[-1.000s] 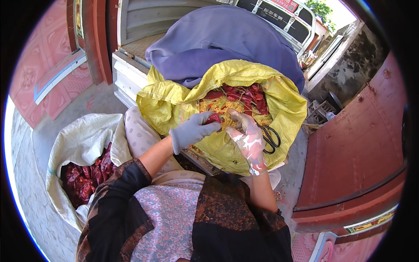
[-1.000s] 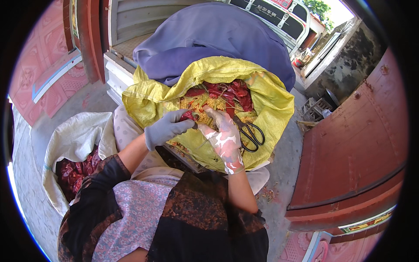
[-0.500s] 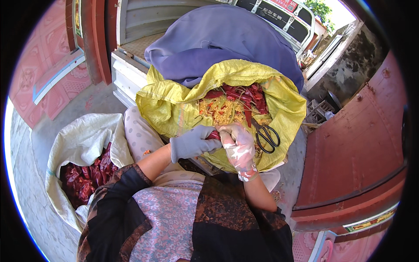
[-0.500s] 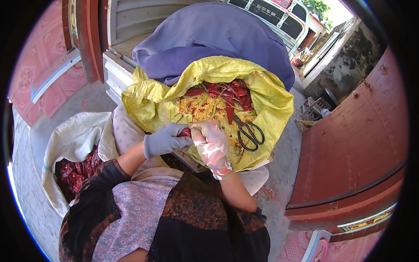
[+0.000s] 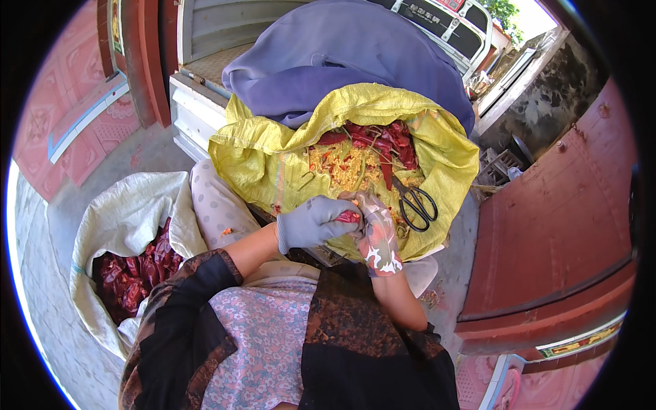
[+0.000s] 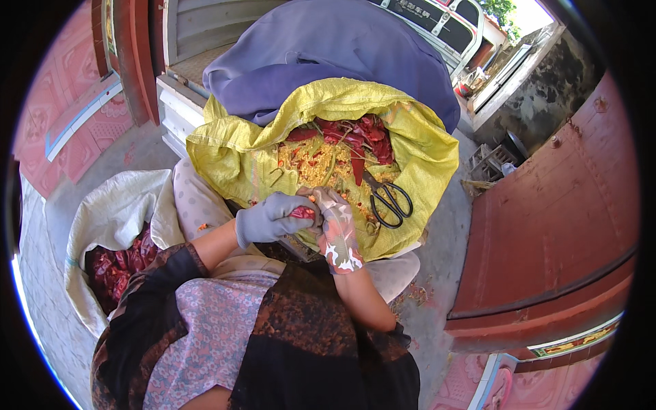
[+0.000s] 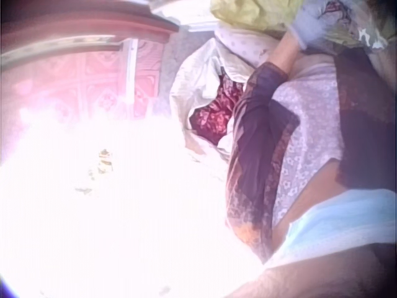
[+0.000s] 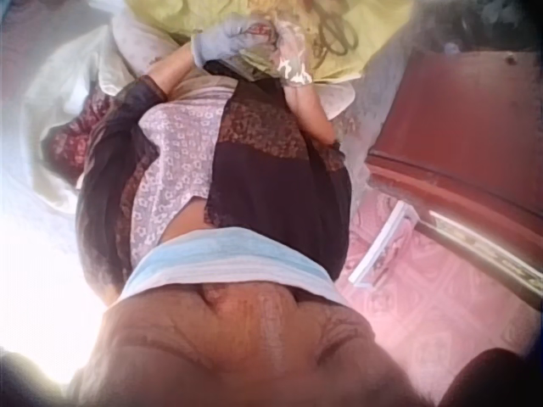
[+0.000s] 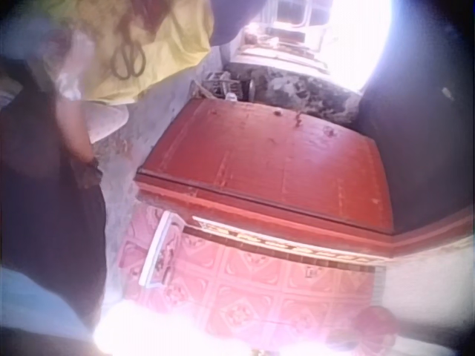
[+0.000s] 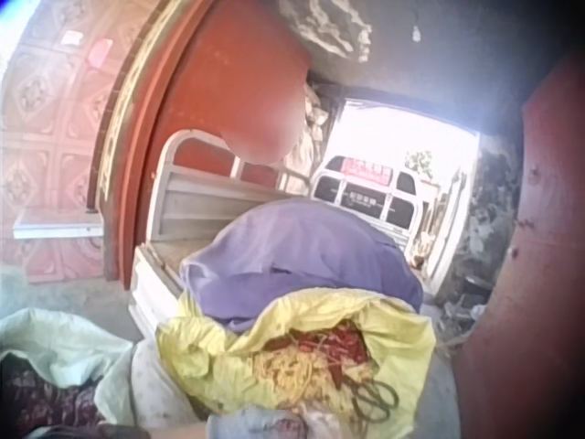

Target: The person trims the stems off red peppers using scissors and places them into a sack.

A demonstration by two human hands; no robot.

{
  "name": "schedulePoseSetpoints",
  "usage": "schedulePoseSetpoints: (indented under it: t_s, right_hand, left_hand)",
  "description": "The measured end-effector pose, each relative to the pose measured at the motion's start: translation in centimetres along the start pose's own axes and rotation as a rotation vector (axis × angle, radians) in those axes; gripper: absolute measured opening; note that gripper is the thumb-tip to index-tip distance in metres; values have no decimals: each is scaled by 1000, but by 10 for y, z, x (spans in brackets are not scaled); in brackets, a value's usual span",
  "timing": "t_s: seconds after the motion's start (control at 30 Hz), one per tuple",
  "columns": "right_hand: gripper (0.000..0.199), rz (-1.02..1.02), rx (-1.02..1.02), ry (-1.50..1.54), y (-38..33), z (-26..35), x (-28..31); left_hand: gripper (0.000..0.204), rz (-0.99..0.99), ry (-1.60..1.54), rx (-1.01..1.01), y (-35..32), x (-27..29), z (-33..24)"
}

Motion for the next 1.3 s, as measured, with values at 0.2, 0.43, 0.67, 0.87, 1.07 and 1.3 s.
schedulePoseSetpoints:
  t_s: [0.2,0.43,0.67,0.87,1.07,1.3]
  right_hand:
    - [28,77,261,-956,11,19,30]
    - [29,-446,402,-1814,38,80,60]
    - [24,-624,384,-1749,36,94,83]
    - [19,-507,-24,-688,7,46,95]
    - [15,-572,684,-1169,-36,59,22]
    - [23,-303,831,-1690,-41,39,-32]
  left_hand:
    - [10,-122,-357,220,-2,24,11]
    - [20,-162,-370,255,-2,28,24]
    - [12,-277,-784,400,-7,25,49]
    - [14,-291,-889,493,-4,5,59]
    - [19,-320,-1121,486,1,2,66]
    - [14,-392,-849,412,7,10,45]
Point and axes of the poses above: each hand's wrist, its own y-axis towards the middle knuckle, its own x-axis out of the back of the hand, z = x × y, the point moved 9 cm from there along y, towards the middle knuckle, and after that the axes turned 10 degrees about -y, right-handed, at the moved point
